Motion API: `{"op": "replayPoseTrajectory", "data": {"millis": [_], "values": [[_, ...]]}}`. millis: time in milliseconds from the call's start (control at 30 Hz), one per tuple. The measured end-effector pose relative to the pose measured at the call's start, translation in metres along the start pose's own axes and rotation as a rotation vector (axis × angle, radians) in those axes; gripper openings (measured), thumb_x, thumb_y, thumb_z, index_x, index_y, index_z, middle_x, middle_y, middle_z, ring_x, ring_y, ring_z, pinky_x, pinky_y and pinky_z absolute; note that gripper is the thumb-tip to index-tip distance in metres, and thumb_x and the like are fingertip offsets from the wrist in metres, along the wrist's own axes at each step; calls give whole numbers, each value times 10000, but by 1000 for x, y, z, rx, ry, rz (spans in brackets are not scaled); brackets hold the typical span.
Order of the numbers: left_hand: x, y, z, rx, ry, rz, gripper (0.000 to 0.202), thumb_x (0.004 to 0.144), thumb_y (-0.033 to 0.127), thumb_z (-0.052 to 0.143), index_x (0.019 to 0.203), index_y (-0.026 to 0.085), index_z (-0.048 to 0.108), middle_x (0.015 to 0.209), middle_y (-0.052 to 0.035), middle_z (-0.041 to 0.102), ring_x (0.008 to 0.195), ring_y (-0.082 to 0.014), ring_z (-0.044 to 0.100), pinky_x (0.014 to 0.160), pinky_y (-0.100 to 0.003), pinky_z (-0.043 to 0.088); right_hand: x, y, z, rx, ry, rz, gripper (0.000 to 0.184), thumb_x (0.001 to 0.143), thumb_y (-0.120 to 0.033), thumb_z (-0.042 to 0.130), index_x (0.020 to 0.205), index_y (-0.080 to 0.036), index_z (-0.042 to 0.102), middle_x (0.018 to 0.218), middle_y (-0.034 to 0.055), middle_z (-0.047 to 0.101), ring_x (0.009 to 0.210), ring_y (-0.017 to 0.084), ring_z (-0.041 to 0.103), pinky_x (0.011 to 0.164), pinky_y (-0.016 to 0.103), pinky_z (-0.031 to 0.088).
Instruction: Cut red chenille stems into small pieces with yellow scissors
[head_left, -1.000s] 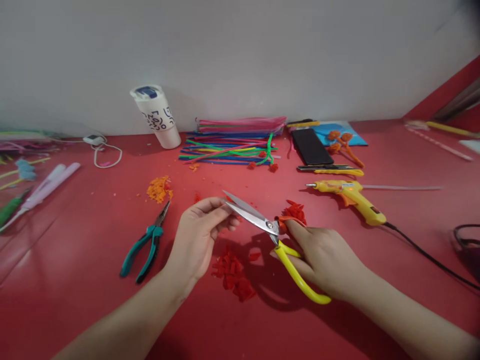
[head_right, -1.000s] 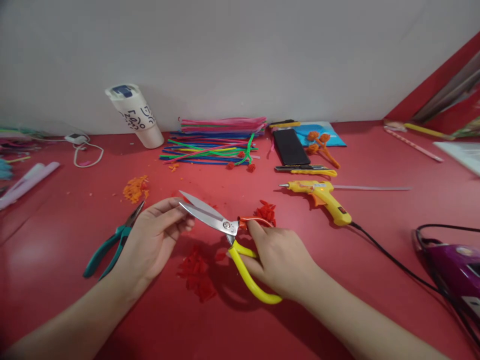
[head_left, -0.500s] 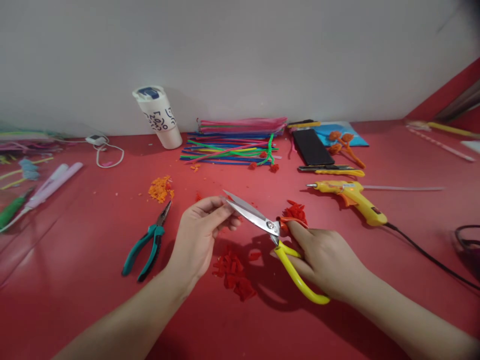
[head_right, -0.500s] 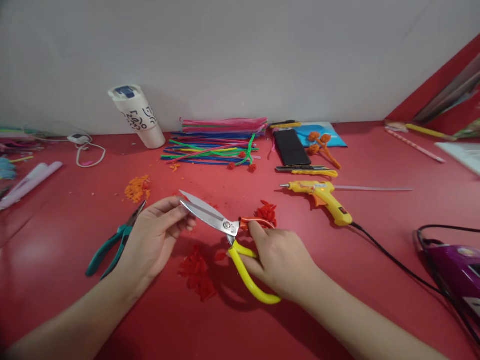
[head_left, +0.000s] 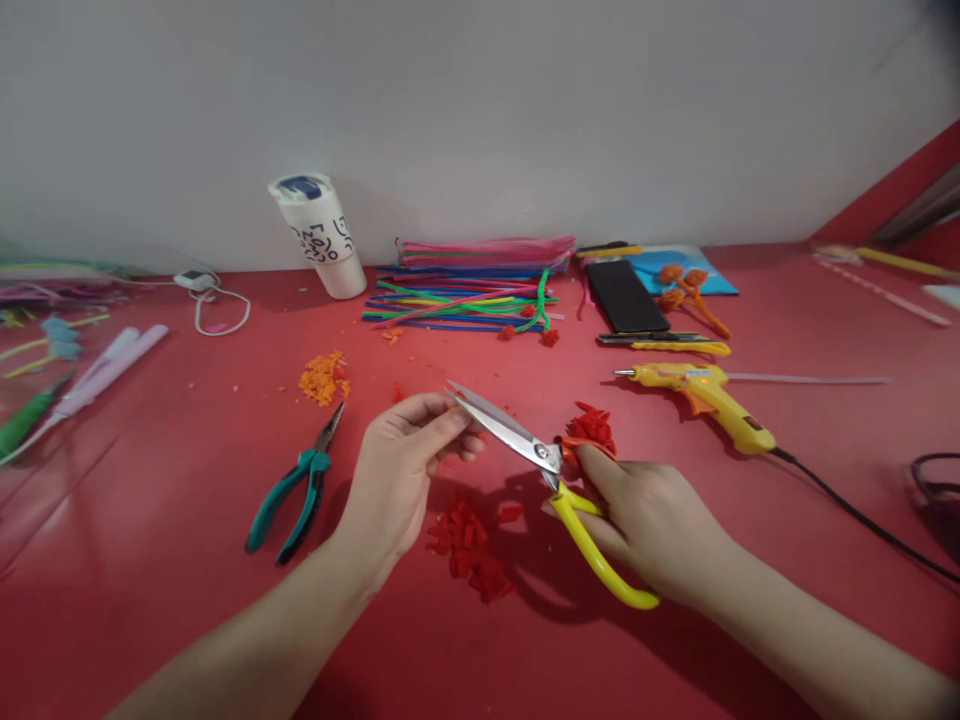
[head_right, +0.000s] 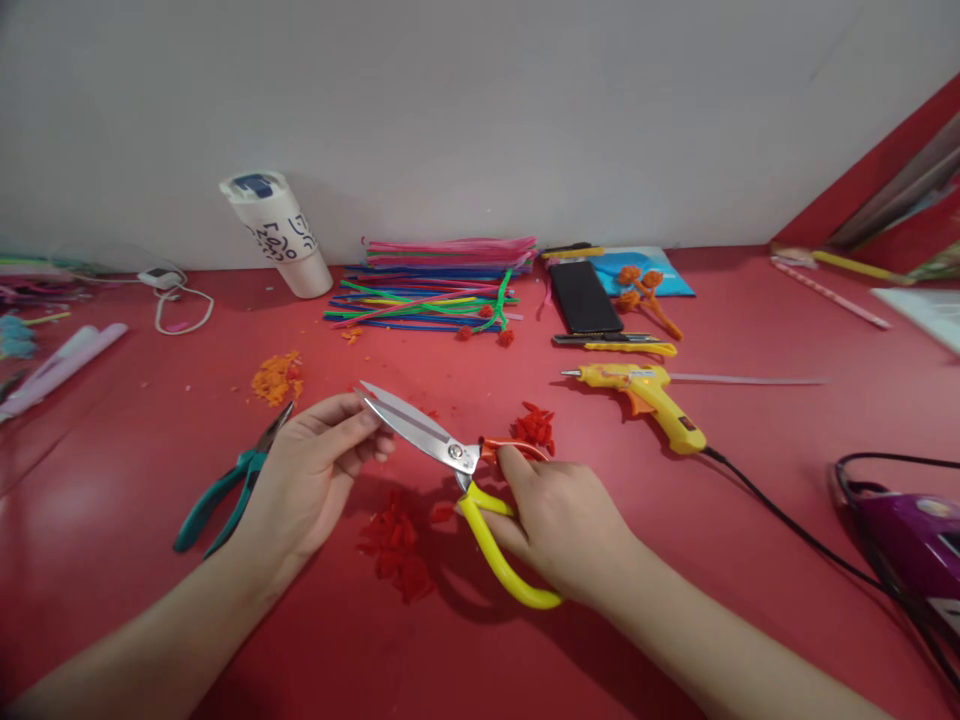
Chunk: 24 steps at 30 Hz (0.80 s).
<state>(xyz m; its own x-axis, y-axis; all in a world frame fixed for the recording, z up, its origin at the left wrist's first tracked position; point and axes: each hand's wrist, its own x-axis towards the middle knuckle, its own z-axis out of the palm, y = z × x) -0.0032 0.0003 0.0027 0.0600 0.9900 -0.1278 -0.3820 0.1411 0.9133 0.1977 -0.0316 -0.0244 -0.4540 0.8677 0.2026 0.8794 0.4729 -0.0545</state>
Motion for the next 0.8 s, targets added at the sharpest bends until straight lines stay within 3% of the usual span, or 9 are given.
{"op": "replayPoseTrajectory", "data": {"millis": [267,433,633,800], "values": [[1,0,-1,5,4,2,23,682,155,622,678,134,628,590,10,627,515,-63,576,500,-155,451,1,0,-2,-3,-13,38,431,834,-525,203,665,-195,423,423,13,514,347,133,442,412,241,152],[2,0,-1,22,-1,0,32,686,166,620,677,136,615,593,12,620,527,-60,571,511,-154,447,3,2,-6,41,-54,151,391,787,-550,303,614,-211,393,402,-4,461,352,131,422,409,239,150],[1,-3,0,69,-41,-81,69,687,195,618,694,130,595,613,6,617,517,-58,552,522,-167,444,9,-1,-18,308,-185,296,245,745,-439,431,654,-214,401,529,-1,512,448,127,441,441,238,233],[-3,-9,6,257,-152,-119,85,697,213,595,692,130,579,595,1,608,513,-77,552,517,-189,438,12,-9,-18,768,-187,393,155,759,-320,395,672,-202,445,481,-47,441,424,95,416,430,217,305]]}}
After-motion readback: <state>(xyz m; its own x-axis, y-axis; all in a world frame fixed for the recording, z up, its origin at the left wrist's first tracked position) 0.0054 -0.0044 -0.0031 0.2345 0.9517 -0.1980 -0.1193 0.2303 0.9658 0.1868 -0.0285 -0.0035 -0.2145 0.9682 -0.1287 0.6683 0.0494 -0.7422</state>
